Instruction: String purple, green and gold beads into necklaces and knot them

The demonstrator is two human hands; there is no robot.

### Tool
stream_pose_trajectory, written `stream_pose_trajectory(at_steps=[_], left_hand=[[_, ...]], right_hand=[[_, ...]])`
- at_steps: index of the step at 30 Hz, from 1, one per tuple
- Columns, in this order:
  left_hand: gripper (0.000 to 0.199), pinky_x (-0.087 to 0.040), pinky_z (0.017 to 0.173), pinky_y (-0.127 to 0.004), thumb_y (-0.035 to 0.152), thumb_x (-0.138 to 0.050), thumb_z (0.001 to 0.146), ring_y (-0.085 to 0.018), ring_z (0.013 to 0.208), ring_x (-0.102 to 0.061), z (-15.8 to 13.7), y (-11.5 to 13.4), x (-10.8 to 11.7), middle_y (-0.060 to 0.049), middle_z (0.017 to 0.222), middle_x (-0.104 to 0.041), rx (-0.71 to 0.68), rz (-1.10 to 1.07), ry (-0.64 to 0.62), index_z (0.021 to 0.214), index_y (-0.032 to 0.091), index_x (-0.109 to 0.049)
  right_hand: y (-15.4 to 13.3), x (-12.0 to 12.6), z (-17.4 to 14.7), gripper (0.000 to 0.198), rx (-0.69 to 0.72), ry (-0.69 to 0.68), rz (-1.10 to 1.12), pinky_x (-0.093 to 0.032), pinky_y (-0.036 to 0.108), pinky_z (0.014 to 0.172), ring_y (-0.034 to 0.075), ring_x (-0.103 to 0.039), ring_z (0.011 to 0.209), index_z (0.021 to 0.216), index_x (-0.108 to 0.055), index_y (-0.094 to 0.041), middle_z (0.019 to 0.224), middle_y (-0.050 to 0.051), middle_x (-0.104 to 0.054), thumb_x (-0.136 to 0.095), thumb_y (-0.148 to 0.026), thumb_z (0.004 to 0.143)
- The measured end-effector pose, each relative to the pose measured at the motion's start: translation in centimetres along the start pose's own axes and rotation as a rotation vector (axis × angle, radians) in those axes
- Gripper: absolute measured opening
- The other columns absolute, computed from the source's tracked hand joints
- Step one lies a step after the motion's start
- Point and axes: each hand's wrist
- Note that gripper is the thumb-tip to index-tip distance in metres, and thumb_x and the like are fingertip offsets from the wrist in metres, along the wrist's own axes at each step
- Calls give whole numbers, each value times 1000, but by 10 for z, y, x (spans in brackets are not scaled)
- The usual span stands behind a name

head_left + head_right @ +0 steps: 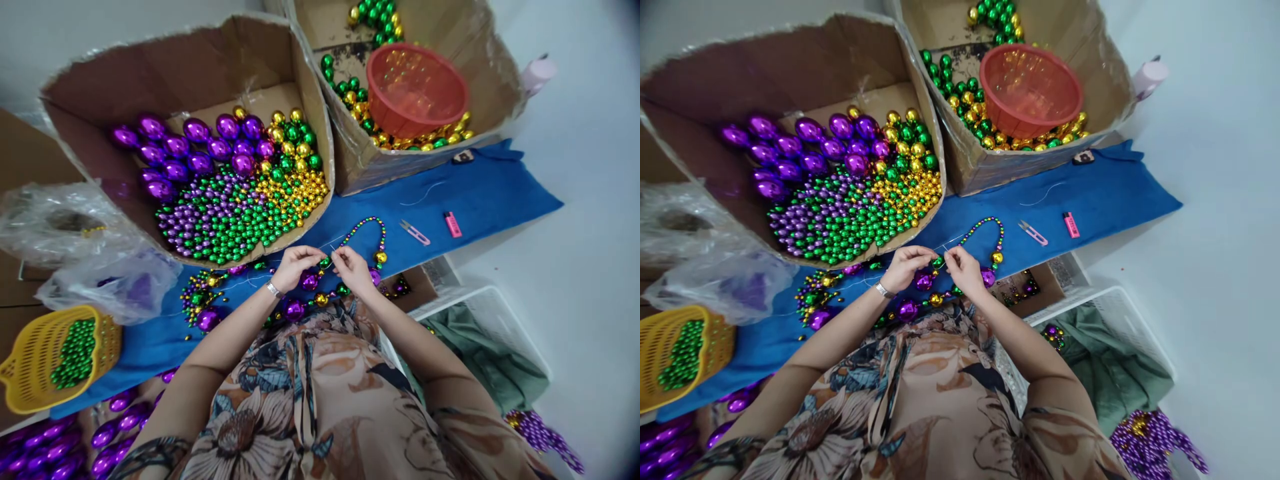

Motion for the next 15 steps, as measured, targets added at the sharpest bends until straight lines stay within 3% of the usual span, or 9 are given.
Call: stream_pose_trajectory(at_steps=[4,8,11,15], left_hand=[[25,-49,70,-27,31,-82,65,-15,74,-65,0,3,3,-8,89,-76,4,-31,-24,85,17,-79],[26,-50,79,-29,30,-82,66,-18,87,-66,0,4,6,-7,98,-75,-112,14,-28,89,19,-79],[22,-50,83,-29,31,-82,67,-17,87,-65,2,3,5,-6,93,-74,-191,60,53,85,18,-78],[26,-49,74,-26,33,-82,67,-13,75,-62,4,2,1,-3,81,-70,-203,84,124,84,16,-73]], right_hand=[[1,0,0,30,26,-7,-75,-49,23,59,14,-67,64,85,-55,-23,67,-3,-62,-50,-52,88],[-1,0,-1,23,101,5,-255,-46,23,61,14,-63,62,82,-56,-22,65,-2,-63,-47,-42,89],[-5,1,-3,21,172,-1,-350,-45,24,63,14,-62,62,80,-57,-23,66,-1,-64,-47,-38,90],[-7,2,-6,25,169,14,-246,-46,23,59,14,-64,62,85,-57,-24,70,-1,-66,-48,-45,92]])
Point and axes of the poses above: each hand's wrist, its own z-axis towards the middle knuckle, its own x-axis out of the back of the hand, y = z × x
